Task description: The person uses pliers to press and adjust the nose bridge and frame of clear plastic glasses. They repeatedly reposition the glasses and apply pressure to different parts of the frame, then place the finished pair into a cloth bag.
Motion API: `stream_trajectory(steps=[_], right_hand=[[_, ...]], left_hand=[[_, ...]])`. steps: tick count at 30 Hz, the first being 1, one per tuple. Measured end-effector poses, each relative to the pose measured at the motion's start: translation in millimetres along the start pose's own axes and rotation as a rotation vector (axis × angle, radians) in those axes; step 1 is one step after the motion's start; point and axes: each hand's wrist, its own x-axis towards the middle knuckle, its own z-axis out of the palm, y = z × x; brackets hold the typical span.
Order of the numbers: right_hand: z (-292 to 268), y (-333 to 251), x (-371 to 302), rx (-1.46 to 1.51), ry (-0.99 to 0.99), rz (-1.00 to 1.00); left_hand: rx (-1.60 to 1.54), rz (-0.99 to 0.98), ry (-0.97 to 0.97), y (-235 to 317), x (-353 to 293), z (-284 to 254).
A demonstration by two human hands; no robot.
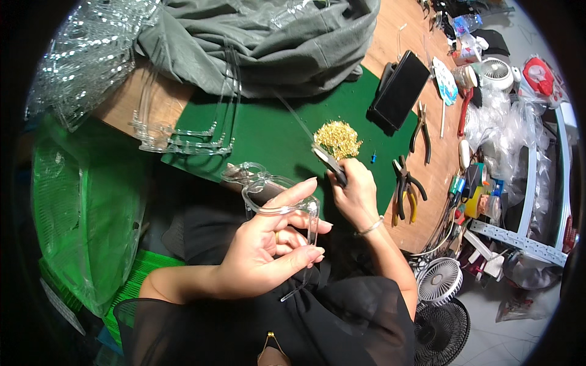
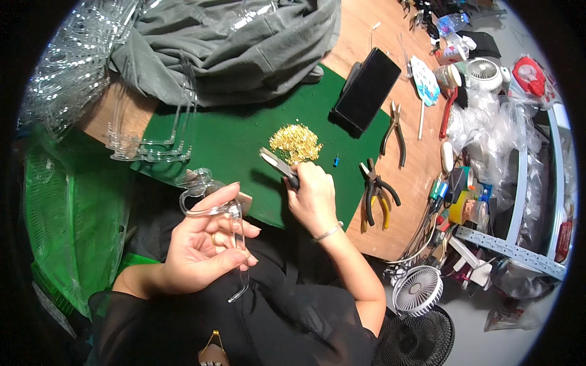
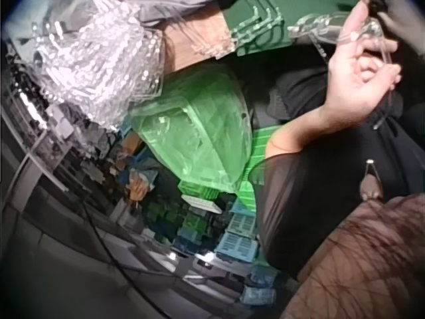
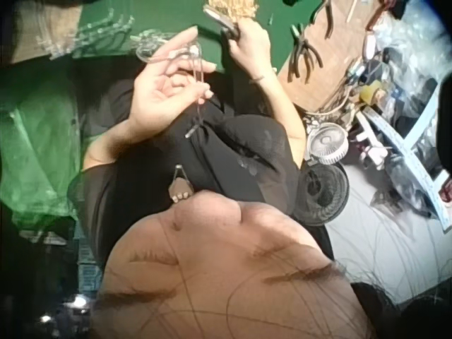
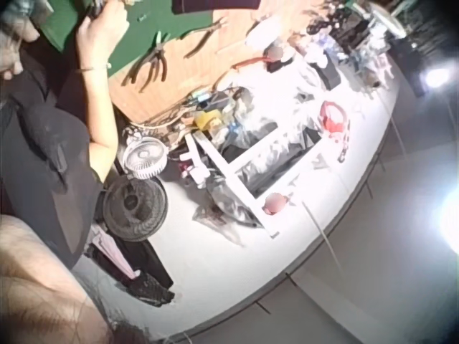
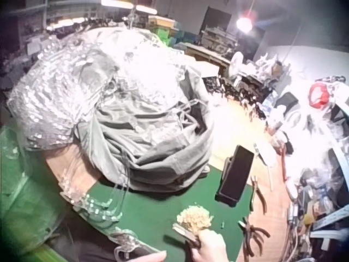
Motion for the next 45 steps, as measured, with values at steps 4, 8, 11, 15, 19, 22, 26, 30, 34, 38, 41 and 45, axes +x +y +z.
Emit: stream_trajectory(steps=[4, 8, 11, 15, 19, 22, 26, 30, 34, 38, 41, 45], right_hand=[[-39, -33, -8, 0.523, -0.069, 0.108], [-60, -73, -12, 0.762, 0.013, -0.286], [-48, -78, -13, 0.773, 0.076, -0.375], [-48, -77, -12, 0.684, 0.109, -0.453], [-45, -77, -13, 0.646, 0.115, -0.519], [-43, -76, -14, 0.630, 0.157, -0.568], [-40, -76, -17, 0.685, 0.183, -0.547], [-43, -77, -17, 0.732, 0.139, -0.513], [-47, -75, -19, 0.695, 0.103, -0.494], [-44, -78, -23, 0.729, 0.117, -0.460], [-42, -76, -26, 0.757, 0.119, -0.471], [-40, -74, -27, 0.787, 0.097, -0.500]], left_hand=[[-0.039, -0.043, -0.011, 2, -1, -5], [-0.113, -0.085, -0.060, 2, -1, 3], [-0.094, -0.081, -0.057, 0, -7, 7], [-0.130, -0.125, -0.077, 1, -6, 6], [-0.238, -0.140, -0.064, 0, -11, 5], [-0.272, -0.147, -0.105, 0, -10, 3], [-0.280, -0.156, -0.139, 0, -10, 2], [-0.261, -0.177, -0.129, 3, -10, 3], [-0.137, -0.099, -0.107, -1, -10, 7], [-0.055, -0.040, -0.099, -4, -10, 7], [-0.110, -0.085, -0.117, -1, -11, 8], [-0.140, -0.072, -0.120, -4, -13, 6]])
